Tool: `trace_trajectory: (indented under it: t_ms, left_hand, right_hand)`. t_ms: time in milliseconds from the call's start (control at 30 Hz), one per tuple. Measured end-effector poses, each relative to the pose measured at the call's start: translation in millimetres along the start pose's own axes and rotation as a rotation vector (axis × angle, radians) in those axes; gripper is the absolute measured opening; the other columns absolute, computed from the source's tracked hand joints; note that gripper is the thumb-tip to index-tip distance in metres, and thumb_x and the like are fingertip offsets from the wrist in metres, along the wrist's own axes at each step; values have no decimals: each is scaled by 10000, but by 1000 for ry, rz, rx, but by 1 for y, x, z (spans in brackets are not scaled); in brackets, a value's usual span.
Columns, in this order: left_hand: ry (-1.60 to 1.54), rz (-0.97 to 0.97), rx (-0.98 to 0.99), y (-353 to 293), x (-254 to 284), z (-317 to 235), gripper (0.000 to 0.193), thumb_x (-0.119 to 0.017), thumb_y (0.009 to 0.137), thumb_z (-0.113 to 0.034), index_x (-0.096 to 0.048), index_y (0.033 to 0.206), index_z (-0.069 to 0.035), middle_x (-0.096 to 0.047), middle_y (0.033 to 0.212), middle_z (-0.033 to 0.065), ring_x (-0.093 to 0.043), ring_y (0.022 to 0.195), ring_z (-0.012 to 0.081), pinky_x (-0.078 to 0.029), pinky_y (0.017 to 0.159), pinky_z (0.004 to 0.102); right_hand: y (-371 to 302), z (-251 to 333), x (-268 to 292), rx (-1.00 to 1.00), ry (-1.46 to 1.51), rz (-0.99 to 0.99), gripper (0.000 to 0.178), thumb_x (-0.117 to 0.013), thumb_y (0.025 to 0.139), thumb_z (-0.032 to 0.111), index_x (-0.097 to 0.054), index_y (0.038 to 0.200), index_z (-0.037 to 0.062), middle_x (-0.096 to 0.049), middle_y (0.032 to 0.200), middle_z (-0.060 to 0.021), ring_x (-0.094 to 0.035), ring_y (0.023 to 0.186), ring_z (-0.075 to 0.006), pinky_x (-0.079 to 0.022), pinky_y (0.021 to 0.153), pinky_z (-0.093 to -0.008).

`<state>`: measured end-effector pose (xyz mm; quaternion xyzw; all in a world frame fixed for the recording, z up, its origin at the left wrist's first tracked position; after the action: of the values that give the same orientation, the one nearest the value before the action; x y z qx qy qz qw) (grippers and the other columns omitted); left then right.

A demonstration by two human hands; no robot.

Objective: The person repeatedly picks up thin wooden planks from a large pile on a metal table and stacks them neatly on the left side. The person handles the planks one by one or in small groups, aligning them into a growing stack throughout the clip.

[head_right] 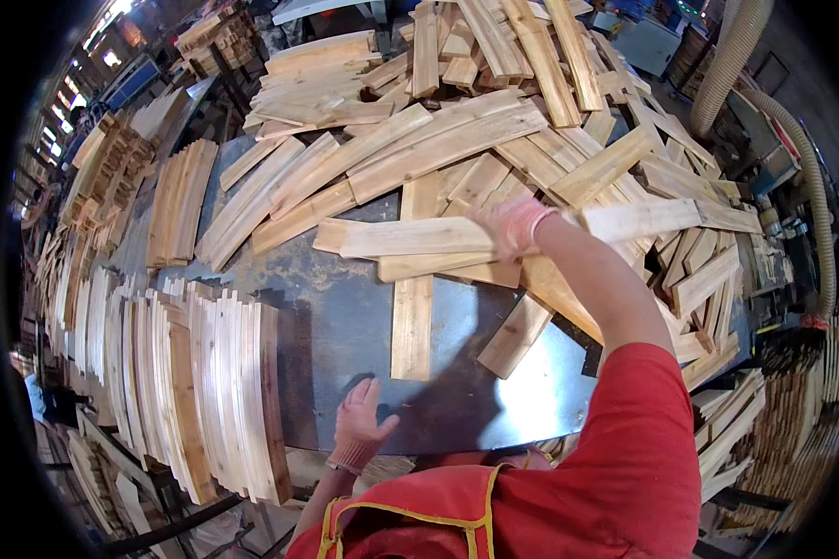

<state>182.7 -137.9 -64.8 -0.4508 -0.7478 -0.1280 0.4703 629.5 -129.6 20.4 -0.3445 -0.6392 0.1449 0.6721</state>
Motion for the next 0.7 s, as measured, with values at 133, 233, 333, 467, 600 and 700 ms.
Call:
trace_trajectory:
  t_ms: [133,233,333,467,600,700]
  left_hand:
    - [-372,144,59,20,-26,-27,863,-758,894,-392,-412,1604,-45,-458,1600,269,-438,1492,413,-415,1173,490]
    - [-1133,205,123,16,-60,-28,922,-756,926,-275,-270,1679,-60,-379,1666,252,-387,1547,355,-433,1156,434]
    - [-1495,171,183,16,-40,-33,976,-732,892,-85,-178,1695,-48,-406,1628,161,-447,1463,252,-436,1135,356]
    - [-1842,153,190,-14,-22,23,781,-587,882,-81,-366,1627,6,-603,1443,180,-627,1283,317,-500,1112,418]
    - [-2442,387,114,-63,4,81,876,-723,833,-340,-430,1553,63,-621,1398,298,-654,1248,429,-531,1102,480]
    - [-2269,262,207,-104,15,118,847,-728,826,-320,-454,1538,48,-632,1391,289,-680,1181,417,-538,1071,498]
  right_hand:
    - [0,29,-57,296,952,-3,1191,-903,735,475,-304,1661,24,-622,1445,-232,-603,1324,-322,-482,1115,-395]
    - [-19,99,-79,344,1470,-54,1154,-861,797,509,-297,1653,-22,-616,1442,-209,-592,1306,-276,-479,1111,-386]
    - [-30,171,-81,298,1556,-119,962,-841,888,437,-401,1596,-42,-655,1352,-174,-632,1197,-253,-515,1044,-363]
    - [-9,224,-124,329,2196,170,463,-748,915,179,-650,1318,-26,-751,1129,-142,-756,1014,-282,-629,924,-437]
    - [2,275,-163,376,2254,356,453,-739,892,135,-647,1290,-61,-751,1122,-159,-756,1024,-305,-619,946,-465]
    - [-18,320,-171,243,2187,253,468,-712,905,101,-624,1349,-19,-737,1152,-146,-735,1028,-286,-614,943,-456]
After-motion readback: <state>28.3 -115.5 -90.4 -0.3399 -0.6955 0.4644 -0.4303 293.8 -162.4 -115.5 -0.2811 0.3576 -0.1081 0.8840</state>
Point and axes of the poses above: each hand's wrist, its own y-axis towards the middle knuckle, its own x-axis out of the back of the hand, z = x × y, the point moved 4 cm from there along y, towards the middle knuckle
